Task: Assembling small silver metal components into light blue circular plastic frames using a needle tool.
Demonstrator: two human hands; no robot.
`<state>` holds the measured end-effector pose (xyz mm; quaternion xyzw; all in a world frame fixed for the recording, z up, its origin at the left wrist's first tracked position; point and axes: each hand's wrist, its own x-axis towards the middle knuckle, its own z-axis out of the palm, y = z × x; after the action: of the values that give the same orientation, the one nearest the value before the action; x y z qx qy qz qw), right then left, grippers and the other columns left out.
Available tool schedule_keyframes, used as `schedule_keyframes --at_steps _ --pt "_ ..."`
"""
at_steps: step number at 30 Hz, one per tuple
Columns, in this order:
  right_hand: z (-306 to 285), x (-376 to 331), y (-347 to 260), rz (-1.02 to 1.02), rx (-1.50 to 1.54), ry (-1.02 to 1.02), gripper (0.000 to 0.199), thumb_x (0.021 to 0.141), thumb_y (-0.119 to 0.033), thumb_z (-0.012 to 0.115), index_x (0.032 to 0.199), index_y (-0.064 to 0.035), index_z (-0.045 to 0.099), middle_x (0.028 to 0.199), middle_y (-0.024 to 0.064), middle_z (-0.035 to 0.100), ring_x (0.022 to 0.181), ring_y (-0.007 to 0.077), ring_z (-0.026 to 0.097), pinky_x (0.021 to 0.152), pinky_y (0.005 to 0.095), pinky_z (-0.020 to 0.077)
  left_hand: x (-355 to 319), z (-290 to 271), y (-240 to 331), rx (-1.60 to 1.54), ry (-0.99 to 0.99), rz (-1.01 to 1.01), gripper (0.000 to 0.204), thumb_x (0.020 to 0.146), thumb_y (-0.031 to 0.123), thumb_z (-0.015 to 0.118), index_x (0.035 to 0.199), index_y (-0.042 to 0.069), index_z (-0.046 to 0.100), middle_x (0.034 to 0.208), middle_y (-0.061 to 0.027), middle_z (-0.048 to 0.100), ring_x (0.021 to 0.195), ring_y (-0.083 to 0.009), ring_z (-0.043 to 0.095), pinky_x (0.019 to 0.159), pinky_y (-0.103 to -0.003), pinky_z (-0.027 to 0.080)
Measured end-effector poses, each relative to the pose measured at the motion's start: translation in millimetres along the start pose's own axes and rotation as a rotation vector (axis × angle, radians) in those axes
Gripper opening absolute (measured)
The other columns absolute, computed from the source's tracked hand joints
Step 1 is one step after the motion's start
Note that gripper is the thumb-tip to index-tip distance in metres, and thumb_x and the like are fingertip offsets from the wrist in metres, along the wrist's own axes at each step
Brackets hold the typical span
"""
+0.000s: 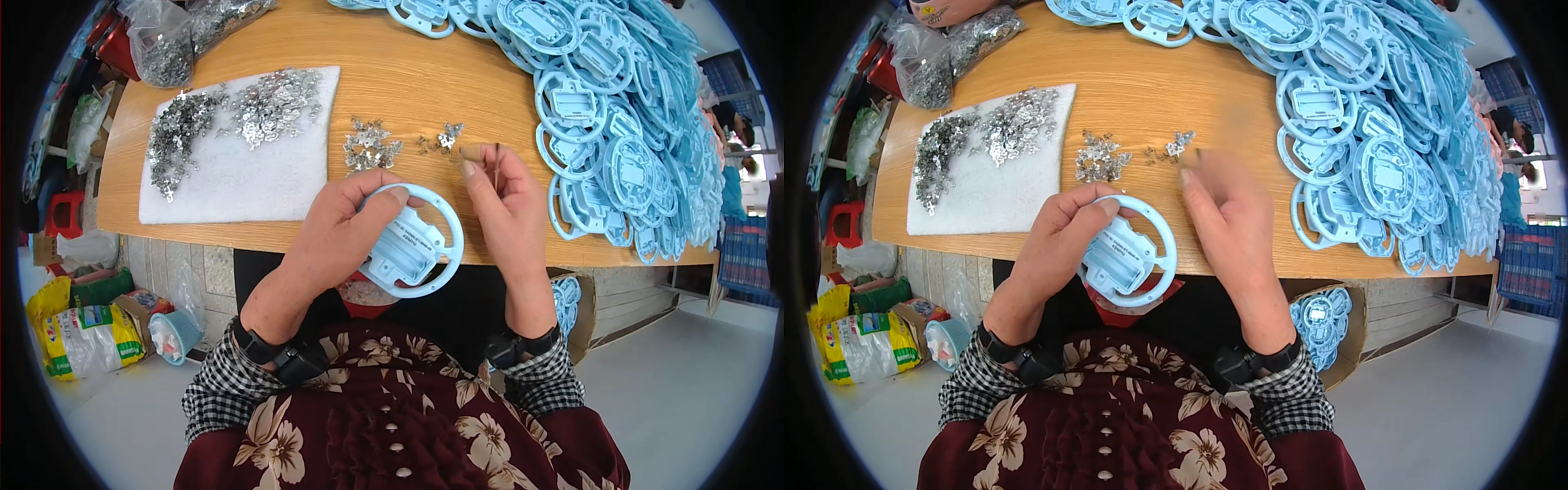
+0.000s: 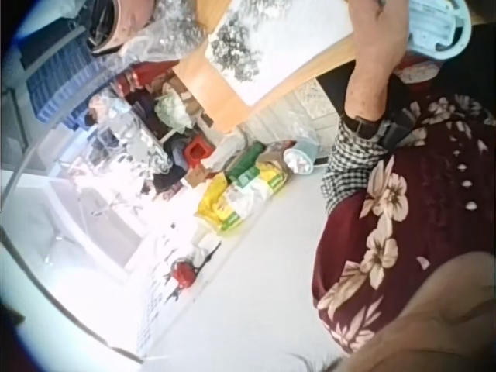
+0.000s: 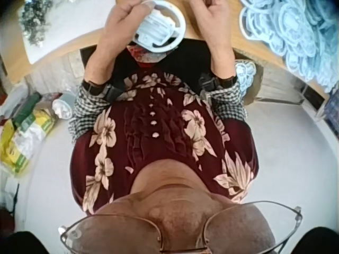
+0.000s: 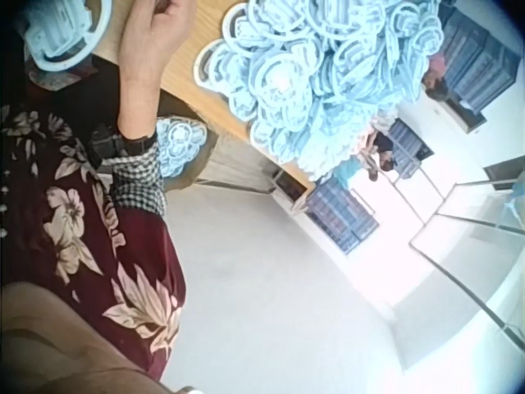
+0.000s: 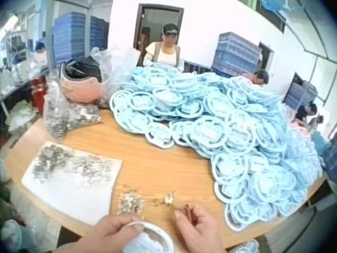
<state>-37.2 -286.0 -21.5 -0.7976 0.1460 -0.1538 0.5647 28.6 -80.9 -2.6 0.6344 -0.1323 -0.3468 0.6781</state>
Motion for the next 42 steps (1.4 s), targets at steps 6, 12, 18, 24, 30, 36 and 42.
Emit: schedule_keyframes --at_steps 6,12,18,24,30,36,42 --pt "6.0 18.8 -9.7 -0.228 -0.698 -0.031 0.020 0.089 -0.011 0.073 0.102 0.0023 0.066 0.080 0.0035 0.061 0.068 0.0106 0.055 0.064 0.0264 0.0467 2.0 -5.5 -0.9 -0.063 -0.034 -0.053 0.024 0.102 0.019 0.053 0.105 0.001 0.070 0.085 0.0004 0.070 0.074 -0.0037 0.063 0.066 -0.020 0.050" --pt "-9.6 13.3 4.0 -0.098 -0.471 -0.063 0.015 0.092 -0.012 0.072 0.092 0.0014 0.064 0.074 -0.0027 0.057 0.066 0.0049 0.051 0.059 0.0234 0.0417 1.8 1.0 -4.4 -0.082 -0.020 -0.001 0.022 0.102 0.015 0.052 0.114 0.003 0.066 0.089 0.0009 0.067 0.078 -0.0037 0.063 0.067 -0.022 0.051" --pt "-15.5 0.2 -21.3 0.011 -0.128 -0.205 0.014 0.092 -0.011 0.070 0.089 0.0010 0.063 0.072 -0.0040 0.056 0.066 0.0031 0.046 0.057 0.0221 0.0371 1.9 7.2 -5.0 0.079 0.014 0.070 0.022 0.101 0.016 0.055 0.119 0.006 0.063 0.092 -0.0016 0.068 0.079 -0.0054 0.063 0.068 -0.023 0.051" --pt "-6.1 8.0 -71.9 -0.053 -0.525 -0.376 0.016 0.089 -0.014 0.070 0.087 0.0010 0.064 0.069 -0.0040 0.054 0.066 0.0035 0.045 0.057 0.0231 0.0383 4.8 7.3 -9.6 0.175 0.019 0.180 0.024 0.099 0.023 0.061 0.111 0.002 0.064 0.087 -0.0103 0.072 0.073 -0.0146 0.067 0.066 -0.032 0.053" --pt "-5.7 19.0 -66.3 0.139 -0.329 -0.455 0.014 0.093 -0.014 0.069 0.089 -0.0011 0.064 0.074 -0.0051 0.057 0.066 0.0020 0.049 0.057 0.0201 0.0386 5.5 4.9 -11.0 0.171 0.013 0.159 0.023 0.099 0.023 0.061 0.105 0.002 0.064 0.085 -0.0096 0.071 0.071 -0.0147 0.067 0.065 -0.032 0.053" --pt "3.2 12.9 -60.7 0.166 -0.143 -0.344 0.014 0.094 -0.013 0.070 0.098 -0.0006 0.065 0.080 -0.0042 0.060 0.066 0.0026 0.050 0.058 0.0195 0.0398 4.3 0.5 -4.9 0.021 0.016 0.053 0.025 0.101 0.026 0.059 0.106 0.002 0.064 0.084 -0.0048 0.068 0.069 -0.0092 0.061 0.060 -0.028 0.049" --pt "10.9 -7.8 -46.5 0.025 -0.148 -0.203 0.022 0.090 -0.017 0.071 0.101 0.0014 0.066 0.081 -0.0006 0.063 0.075 0.0075 0.056 0.068 0.0250 0.0461 4.7 1.6 -8.1 -0.079 0.061 0.040 0.026 0.102 0.027 0.059 0.106 0.002 0.063 0.084 -0.0018 0.067 0.069 -0.0057 0.058 0.057 -0.025 0.046"
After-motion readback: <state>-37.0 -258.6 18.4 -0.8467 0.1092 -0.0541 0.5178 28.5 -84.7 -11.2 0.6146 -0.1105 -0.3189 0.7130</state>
